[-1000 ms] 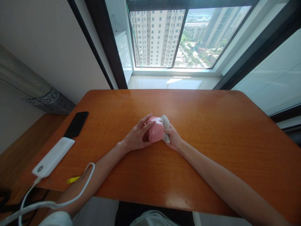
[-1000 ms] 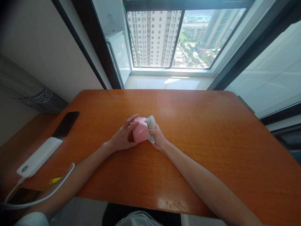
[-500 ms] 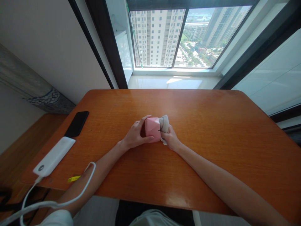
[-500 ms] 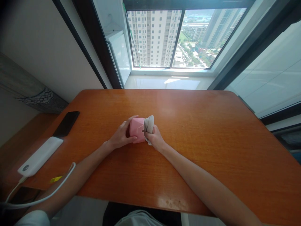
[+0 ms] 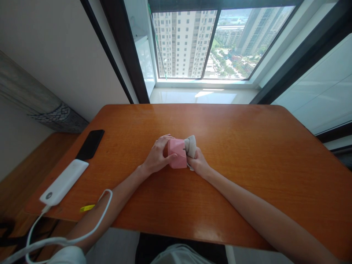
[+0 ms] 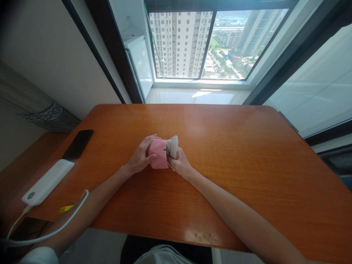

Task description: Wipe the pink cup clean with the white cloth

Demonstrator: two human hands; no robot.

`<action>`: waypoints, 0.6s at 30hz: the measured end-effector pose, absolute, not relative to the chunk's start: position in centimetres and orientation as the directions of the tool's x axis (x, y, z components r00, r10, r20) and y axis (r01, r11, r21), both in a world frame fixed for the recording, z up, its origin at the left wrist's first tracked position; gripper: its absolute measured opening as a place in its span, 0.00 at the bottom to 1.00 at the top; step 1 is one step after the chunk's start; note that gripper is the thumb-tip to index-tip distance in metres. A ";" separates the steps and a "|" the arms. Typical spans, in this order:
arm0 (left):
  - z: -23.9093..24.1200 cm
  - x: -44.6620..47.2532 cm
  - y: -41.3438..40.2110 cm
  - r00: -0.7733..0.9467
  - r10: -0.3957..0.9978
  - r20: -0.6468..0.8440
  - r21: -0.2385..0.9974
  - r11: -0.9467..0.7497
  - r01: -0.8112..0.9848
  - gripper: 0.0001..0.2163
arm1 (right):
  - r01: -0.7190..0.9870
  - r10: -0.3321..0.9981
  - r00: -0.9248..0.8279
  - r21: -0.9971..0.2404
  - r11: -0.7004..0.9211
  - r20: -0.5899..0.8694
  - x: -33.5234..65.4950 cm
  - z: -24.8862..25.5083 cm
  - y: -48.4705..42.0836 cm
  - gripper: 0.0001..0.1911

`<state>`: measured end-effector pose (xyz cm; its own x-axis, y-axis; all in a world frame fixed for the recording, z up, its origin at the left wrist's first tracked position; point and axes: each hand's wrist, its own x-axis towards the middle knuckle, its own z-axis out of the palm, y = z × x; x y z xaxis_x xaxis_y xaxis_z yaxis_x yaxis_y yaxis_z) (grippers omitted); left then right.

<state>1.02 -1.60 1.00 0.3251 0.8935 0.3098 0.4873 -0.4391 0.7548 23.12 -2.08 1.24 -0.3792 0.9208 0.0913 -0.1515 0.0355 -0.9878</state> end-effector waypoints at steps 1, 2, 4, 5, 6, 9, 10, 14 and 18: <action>1.1 1.0 -1.6 0.321 0.898 0.301 0.770 -0.428 0.474 0.46 | -0.148 0.916 -0.388 -0.988 0.042 0.097 23.1 1.2 -2.1 0.08; 1.2 1.0 -1.6 0.317 0.904 0.286 0.784 -0.411 0.465 0.46 | -0.140 0.914 -0.392 -0.989 0.052 0.103 23.1 1.1 -2.2 0.08; 1.1 1.0 -1.5 0.308 0.921 0.238 0.812 -0.363 0.457 0.44 | -0.126 0.909 -0.401 -0.989 0.072 0.117 23.1 1.0 -2.3 0.06; 1.0 1.0 -1.5 0.300 0.930 0.212 0.826 -0.335 0.454 0.43 | -0.120 0.904 -0.408 -0.989 0.083 0.126 23.1 1.0 -2.4 0.06; 0.8 1.0 -1.4 0.292 0.937 0.191 0.838 -0.310 0.449 0.42 | -0.115 0.900 -0.415 -0.989 0.094 0.134 23.1 1.0 -2.5 0.05; 0.1 1.1 -1.4 0.264 0.947 0.181 0.859 -0.283 0.426 0.41 | -0.103 0.893 -0.427 -0.989 0.107 0.142 23.1 1.2 -2.7 0.04; 0.0 1.2 -1.5 0.255 0.948 0.192 0.864 -0.286 0.413 0.41 | -0.102 0.894 -0.425 -0.989 0.107 0.140 23.1 1.3 -2.7 0.04; -0.2 1.6 -2.2 0.229 0.927 0.296 0.869 -0.361 0.339 0.38 | -0.126 0.902 -0.416 -0.990 0.069 0.116 23.1 1.2 -2.7 0.03; 0.1 1.5 -2.7 0.268 0.826 0.495 0.776 -0.559 0.292 0.30 | -0.230 0.940 -0.341 -0.971 -0.062 0.021 22.9 0.9 -2.1 0.08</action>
<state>1.50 -2.74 0.05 0.2685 0.8264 0.4949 0.2919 -0.5594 0.7758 22.92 -2.06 0.86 -0.3414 0.9397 0.0212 -0.2304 -0.0618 -0.9711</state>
